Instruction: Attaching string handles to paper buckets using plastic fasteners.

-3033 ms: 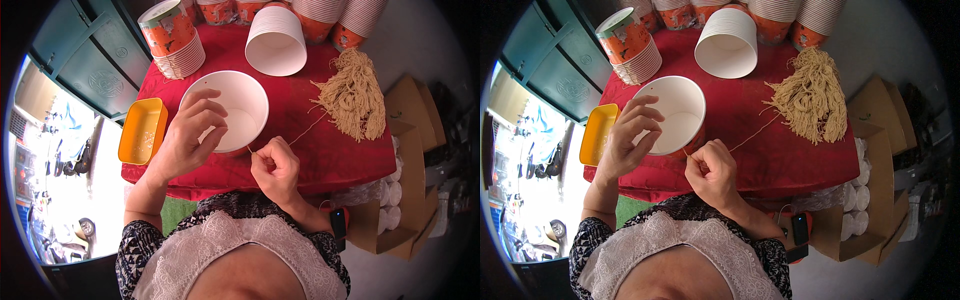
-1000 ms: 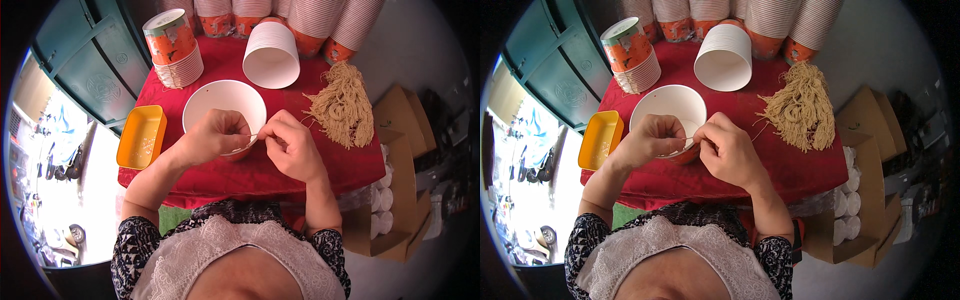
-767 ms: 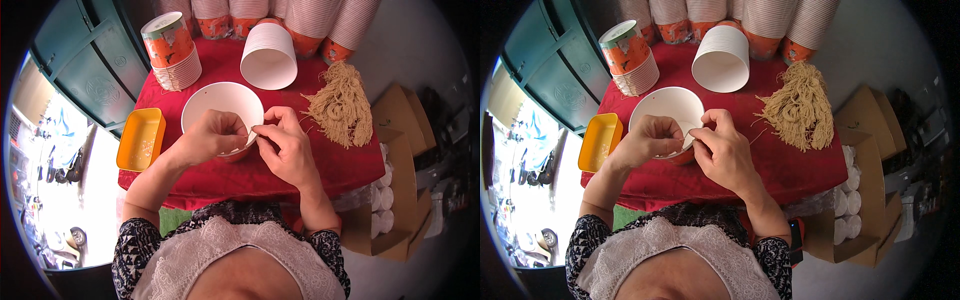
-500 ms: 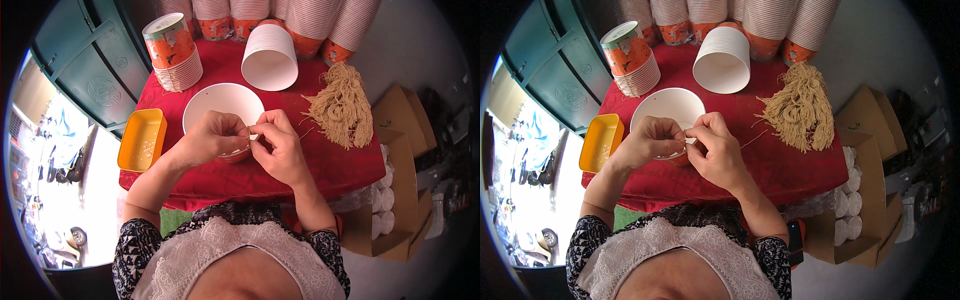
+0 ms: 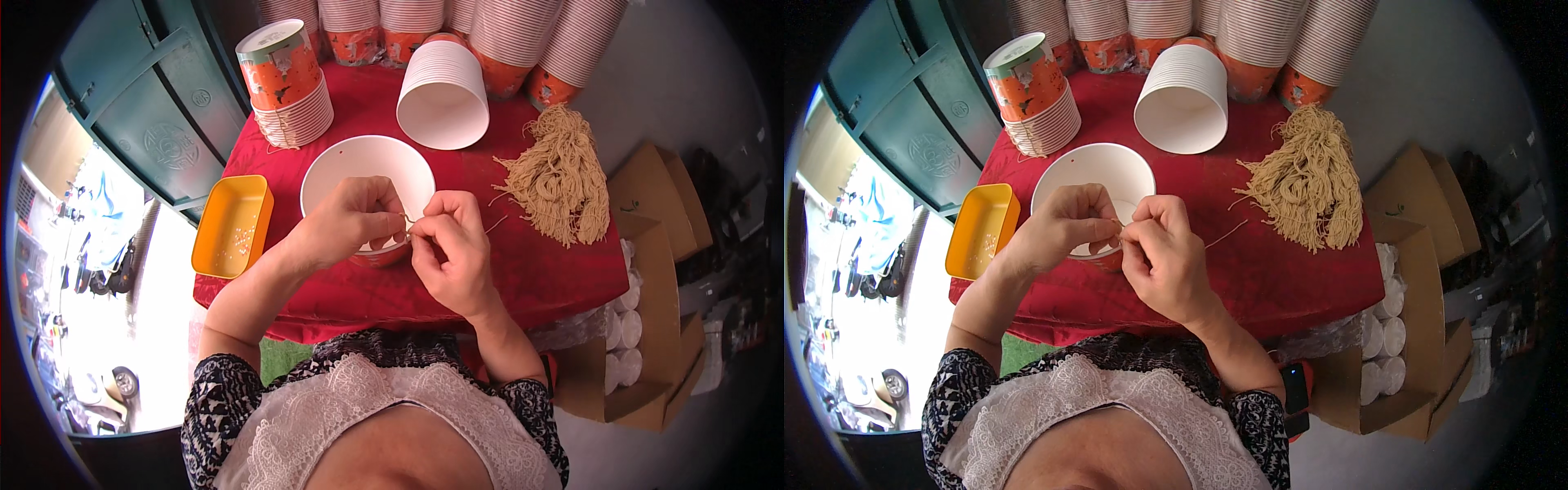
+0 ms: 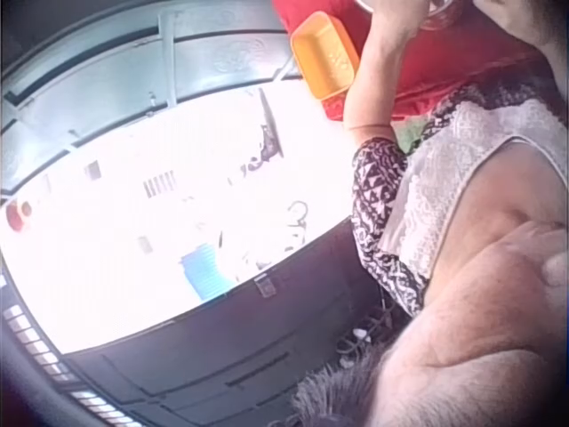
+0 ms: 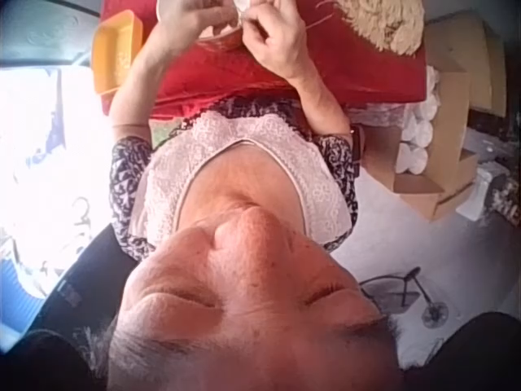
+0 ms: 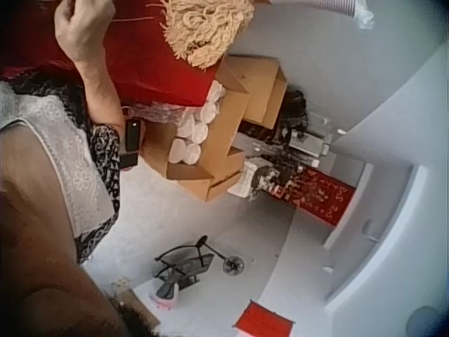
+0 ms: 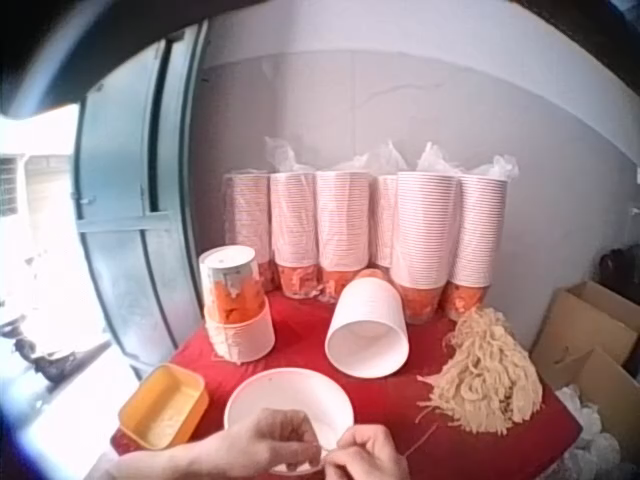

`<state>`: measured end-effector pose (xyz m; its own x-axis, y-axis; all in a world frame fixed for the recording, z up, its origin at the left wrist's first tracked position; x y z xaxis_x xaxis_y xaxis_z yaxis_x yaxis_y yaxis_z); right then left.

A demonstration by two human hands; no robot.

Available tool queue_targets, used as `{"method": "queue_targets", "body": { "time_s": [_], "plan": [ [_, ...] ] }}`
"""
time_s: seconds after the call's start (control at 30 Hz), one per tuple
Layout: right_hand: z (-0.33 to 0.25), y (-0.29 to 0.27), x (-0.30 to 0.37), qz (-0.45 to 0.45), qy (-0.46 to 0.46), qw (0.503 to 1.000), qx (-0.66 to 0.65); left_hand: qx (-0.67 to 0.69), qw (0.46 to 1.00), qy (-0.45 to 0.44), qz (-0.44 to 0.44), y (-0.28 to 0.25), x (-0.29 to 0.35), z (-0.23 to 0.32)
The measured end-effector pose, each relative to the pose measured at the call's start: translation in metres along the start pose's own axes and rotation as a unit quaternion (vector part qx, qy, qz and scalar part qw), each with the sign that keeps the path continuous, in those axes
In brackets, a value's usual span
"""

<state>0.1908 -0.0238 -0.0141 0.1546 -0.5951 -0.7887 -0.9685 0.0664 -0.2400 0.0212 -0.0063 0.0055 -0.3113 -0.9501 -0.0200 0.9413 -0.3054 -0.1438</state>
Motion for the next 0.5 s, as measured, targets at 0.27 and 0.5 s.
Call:
{"method": "queue_targets", "body": {
  "time_s": [0.27, 0.5],
  "plan": [
    [0.001, 0.0, 0.007, -0.024, -0.082, 0.995, 0.042, -0.043, 0.999, -0.007, -0.02, -0.002, 0.002, 0.001],
    [0.01, -0.012, -0.001, -0.006, -0.046, 0.991, 0.129, -0.093, 0.995, -0.002, -0.037, 0.004, 0.004, 0.007]
  ]
}}
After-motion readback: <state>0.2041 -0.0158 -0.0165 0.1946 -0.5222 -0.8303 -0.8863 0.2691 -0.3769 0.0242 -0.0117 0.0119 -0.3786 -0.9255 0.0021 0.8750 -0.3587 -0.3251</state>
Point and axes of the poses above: each hand's wrist, its own x-axis away from the middle knuckle, its own y-axis out of the palm, z = x × y, the point moved 3 cm from there along -x, towards the middle knuckle, and after that the axes turned 4 degrees about z, right-handed, at the moved point
